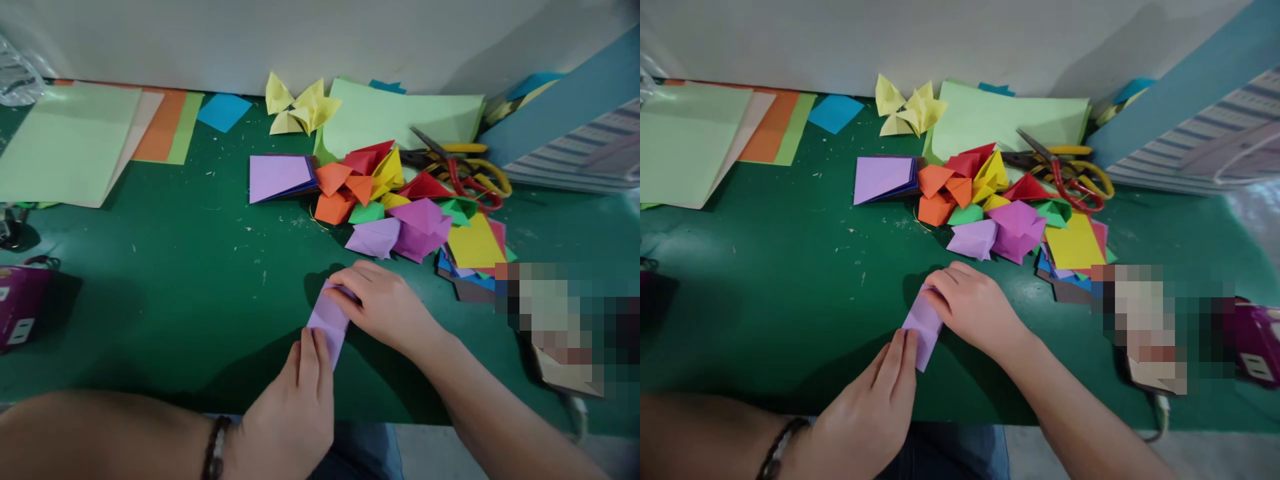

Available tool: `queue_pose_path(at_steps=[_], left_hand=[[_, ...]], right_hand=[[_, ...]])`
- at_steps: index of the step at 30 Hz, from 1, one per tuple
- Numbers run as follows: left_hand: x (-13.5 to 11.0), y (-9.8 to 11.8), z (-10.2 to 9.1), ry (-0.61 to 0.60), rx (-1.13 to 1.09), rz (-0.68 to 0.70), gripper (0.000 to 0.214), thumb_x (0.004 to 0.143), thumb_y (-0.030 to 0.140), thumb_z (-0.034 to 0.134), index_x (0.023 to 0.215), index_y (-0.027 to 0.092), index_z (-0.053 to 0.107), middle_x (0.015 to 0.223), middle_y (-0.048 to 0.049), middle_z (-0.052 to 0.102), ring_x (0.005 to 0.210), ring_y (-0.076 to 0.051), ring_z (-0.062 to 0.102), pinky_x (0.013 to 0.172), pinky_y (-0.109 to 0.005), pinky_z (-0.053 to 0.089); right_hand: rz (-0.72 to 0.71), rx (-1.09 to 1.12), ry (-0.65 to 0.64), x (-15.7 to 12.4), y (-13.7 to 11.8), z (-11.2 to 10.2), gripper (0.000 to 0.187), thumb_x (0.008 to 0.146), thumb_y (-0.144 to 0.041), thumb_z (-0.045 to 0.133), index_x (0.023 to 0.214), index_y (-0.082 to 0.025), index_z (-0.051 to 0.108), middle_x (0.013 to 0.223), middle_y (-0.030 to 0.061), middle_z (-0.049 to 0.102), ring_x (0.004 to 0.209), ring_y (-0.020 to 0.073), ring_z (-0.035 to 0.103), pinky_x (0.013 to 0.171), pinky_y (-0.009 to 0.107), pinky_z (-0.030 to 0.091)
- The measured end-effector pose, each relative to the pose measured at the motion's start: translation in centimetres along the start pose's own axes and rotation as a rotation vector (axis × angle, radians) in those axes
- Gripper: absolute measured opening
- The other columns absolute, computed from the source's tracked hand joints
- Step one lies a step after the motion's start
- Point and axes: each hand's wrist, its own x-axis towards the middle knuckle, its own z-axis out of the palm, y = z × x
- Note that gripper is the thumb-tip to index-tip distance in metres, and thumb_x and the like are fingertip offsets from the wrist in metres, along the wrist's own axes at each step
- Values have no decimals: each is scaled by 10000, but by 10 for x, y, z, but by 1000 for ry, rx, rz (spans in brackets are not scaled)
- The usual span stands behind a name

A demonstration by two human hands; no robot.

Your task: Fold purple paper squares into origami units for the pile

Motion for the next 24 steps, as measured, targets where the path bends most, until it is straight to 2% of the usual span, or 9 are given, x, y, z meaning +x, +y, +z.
queue_pose_path(at_steps=[3,6,9,13,20,24], left_hand=[[2,14,3,13,24,-29,399,871,200,420,1195,43,592,1137,-172,681,1063,-288,646,861,-410,469],[4,18,4,19,55,-8,406,857,204,412,1157,43,634,1160,-176,668,1066,-306,637,877,-443,442],[6,16,2,23,36,54,409,858,180,387,1125,49,668,1188,-157,653,1080,-282,616,889,-425,427],[7,14,1,34,-5,33,428,882,151,341,1150,68,664,1199,-131,647,1079,-241,609,874,-388,428],[7,11,4,15,-19,83,442,918,174,306,1172,69,652,1217,-147,628,1094,-281,593,899,-459,423],[6,11,3,24,-20,76,441,919,158,303,1180,70,647,1229,-146,620,1100,-274,588,902,-450,418]], right_hand=[[-9,-9,10,-1,0,1,151,918,-218,510,809,-182,608,747,29,680,727,183,592,660,309,456],[-13,-8,6,-1,0,1,155,921,-223,510,809,-182,609,757,30,683,736,182,596,662,309,461],[-10,-2,2,-2,0,0,150,921,-223,513,813,-182,610,768,30,686,740,182,597,662,310,463],[-15,12,1,-1,0,0,132,916,-216,526,821,-178,609,771,30,683,737,179,597,668,307,464],[-24,7,-5,-1,0,0,128,917,-219,529,832,-173,613,771,31,682,735,179,596,665,305,466],[-34,9,-2,-3,1,-1,130,925,-225,522,857,-171,620,781,33,686,737,177,597,669,303,468]])
